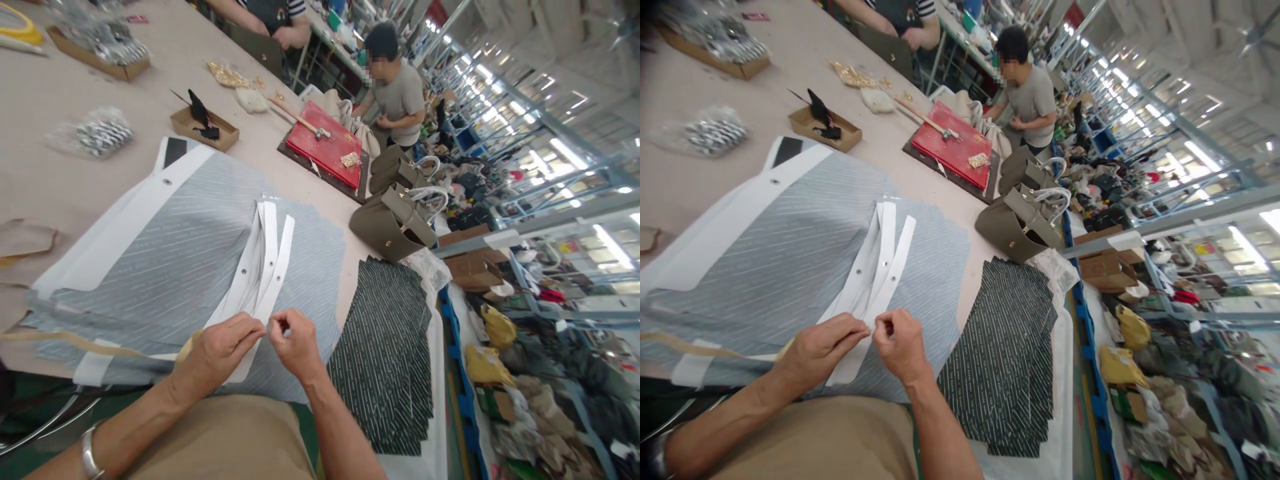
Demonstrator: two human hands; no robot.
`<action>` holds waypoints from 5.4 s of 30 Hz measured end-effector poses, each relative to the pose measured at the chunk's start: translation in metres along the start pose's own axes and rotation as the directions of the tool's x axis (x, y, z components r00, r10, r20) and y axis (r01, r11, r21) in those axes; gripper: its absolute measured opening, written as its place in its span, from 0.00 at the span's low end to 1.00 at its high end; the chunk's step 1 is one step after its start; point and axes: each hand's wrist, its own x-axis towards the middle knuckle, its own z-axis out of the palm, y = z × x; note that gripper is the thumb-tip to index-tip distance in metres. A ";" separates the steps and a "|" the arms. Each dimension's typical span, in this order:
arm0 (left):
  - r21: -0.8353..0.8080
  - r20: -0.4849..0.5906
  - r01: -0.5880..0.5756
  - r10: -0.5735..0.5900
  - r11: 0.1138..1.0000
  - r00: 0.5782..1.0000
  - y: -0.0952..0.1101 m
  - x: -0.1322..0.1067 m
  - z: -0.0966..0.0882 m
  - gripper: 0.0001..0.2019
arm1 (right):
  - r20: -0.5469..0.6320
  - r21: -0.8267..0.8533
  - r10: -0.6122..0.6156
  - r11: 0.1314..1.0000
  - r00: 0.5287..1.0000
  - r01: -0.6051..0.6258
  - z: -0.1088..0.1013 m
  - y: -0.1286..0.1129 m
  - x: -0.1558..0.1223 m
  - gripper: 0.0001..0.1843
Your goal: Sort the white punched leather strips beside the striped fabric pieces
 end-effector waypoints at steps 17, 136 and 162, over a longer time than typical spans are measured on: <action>-0.093 0.089 0.214 -0.206 0.972 0.975 -0.034 -0.007 0.012 0.13 | 0.072 0.345 0.446 0.828 0.892 -0.442 0.026 0.044 0.089 0.12; -0.232 0.161 0.228 -0.194 0.946 0.968 0.005 -0.011 0.016 0.12 | -0.382 0.222 0.474 0.880 0.793 -0.419 -0.127 0.110 -0.001 0.24; 0.122 -0.051 -0.193 0.200 0.974 0.978 0.003 -0.010 0.007 0.14 | 0.294 -0.155 -0.366 0.893 0.883 0.422 -0.037 -0.012 -0.021 0.08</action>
